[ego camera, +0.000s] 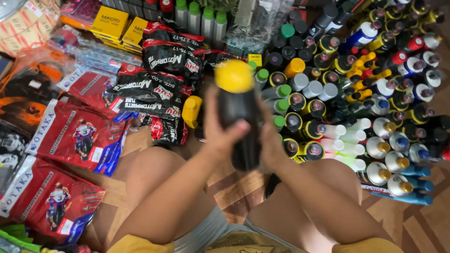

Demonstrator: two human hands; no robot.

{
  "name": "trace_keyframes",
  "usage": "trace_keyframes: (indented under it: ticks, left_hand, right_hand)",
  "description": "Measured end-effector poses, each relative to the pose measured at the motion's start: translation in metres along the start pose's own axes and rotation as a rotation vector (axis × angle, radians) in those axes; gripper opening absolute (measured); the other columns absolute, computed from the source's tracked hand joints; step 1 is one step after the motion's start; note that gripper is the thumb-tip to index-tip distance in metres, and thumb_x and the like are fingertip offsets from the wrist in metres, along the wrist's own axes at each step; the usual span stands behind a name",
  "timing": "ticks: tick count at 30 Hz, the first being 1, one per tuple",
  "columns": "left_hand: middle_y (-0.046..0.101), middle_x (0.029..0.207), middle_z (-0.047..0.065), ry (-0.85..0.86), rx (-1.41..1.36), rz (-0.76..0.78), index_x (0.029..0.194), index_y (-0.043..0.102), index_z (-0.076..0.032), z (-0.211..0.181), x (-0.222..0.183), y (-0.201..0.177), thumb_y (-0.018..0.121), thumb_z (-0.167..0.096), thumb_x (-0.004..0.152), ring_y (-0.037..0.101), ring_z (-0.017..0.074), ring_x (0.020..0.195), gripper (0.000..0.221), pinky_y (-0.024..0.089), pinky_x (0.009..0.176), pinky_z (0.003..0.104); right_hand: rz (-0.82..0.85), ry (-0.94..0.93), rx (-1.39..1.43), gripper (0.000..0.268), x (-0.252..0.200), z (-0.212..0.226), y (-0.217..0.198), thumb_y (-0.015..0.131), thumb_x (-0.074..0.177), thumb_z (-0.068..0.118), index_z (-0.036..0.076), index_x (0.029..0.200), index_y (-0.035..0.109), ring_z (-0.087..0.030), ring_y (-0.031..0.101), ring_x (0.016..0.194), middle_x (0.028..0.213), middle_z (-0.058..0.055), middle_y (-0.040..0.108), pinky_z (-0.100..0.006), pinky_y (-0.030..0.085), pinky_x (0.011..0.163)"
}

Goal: Cleaning and wiping motor oil bottles in a storage area.

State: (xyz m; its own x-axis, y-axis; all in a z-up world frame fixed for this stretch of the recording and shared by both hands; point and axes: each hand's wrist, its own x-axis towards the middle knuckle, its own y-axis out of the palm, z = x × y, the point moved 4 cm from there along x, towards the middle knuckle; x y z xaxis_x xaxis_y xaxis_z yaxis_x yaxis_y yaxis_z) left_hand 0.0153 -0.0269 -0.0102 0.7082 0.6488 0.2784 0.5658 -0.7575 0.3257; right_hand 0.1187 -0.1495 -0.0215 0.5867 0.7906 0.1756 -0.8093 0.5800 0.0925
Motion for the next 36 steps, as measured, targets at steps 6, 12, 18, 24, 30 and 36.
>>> trace_keyframes:
  ticks: [6,12,18,24,30,36]
  left_hand:
    - [0.051,0.142,0.018,0.007,-0.160,-0.417,0.161,0.022,0.000,-0.004,0.023,-0.031,0.079,-0.027,0.090,0.053,0.0271,0.124,0.095,0.044,0.111,0.040]
    - [0.051,0.145,0.015,0.115,0.254,-0.239,0.158,0.027,0.001,-0.005,0.035,-0.026,0.077,-0.016,0.097,0.052,0.0241,0.131,0.080,0.042,0.116,0.036]
    - [0.061,0.141,0.013,-0.096,0.031,0.113,0.160,0.027,-0.009,-0.085,0.086,-0.049,0.070,-0.004,0.099,0.062,0.0178,0.126,0.075,0.050,0.114,0.034]
    - [0.067,0.127,0.004,-0.386,0.277,0.596,0.158,0.046,-0.012,-0.152,0.110,-0.027,0.082,-0.003,0.081,0.066,0.0125,0.112,0.085,0.059,0.092,0.032]
    - [0.074,0.103,0.010,-0.487,1.224,0.588,0.141,0.065,-0.028,-0.182,0.136,0.027,0.100,-0.022,0.069,0.067,0.0192,0.088,0.079,0.058,0.078,0.030]
    - [0.067,0.114,0.013,0.348,1.204,0.659,0.121,0.065,-0.012,-0.156,0.164,0.034,0.095,-0.010,0.065,0.066,0.0350,0.106,0.063,0.055,0.085,0.044]
  right_hand:
    - [0.142,-0.085,-0.652,0.123,-0.007,0.044,0.028,0.094,0.062,0.054,0.010,0.159,0.034,-0.035,0.053,0.136,0.147,-0.018,0.049,-0.042,0.042,0.117]
    - [-0.041,-0.200,-0.776,0.098,-0.006,0.037,-0.006,0.091,0.058,0.025,0.013,0.146,0.049,-0.033,0.063,0.123,0.130,-0.016,0.062,-0.038,0.049,0.108]
    - [0.125,0.193,0.190,0.100,0.005,0.017,-0.043,0.088,0.063,0.016,-0.001,0.151,0.046,-0.021,0.060,0.127,0.137,-0.010,0.062,-0.036,0.045,0.113]
    - [0.337,0.163,0.172,0.095,0.000,0.023,-0.052,0.085,0.065,0.015,-0.005,0.151,0.049,-0.019,0.057,0.134,0.141,-0.010,0.061,-0.033,0.040,0.118]
    - [0.329,0.000,-0.069,0.094,0.024,0.032,-0.060,0.086,0.067,0.018,0.001,0.152,0.049,-0.020,0.055,0.138,0.146,-0.009,0.058,-0.034,0.038,0.120]
    - [-0.170,-0.234,-0.675,0.065,0.047,0.037,-0.095,0.089,0.087,0.013,0.008,0.144,0.059,-0.024,0.065,0.130,0.141,-0.009,0.066,-0.037,0.050,0.114]
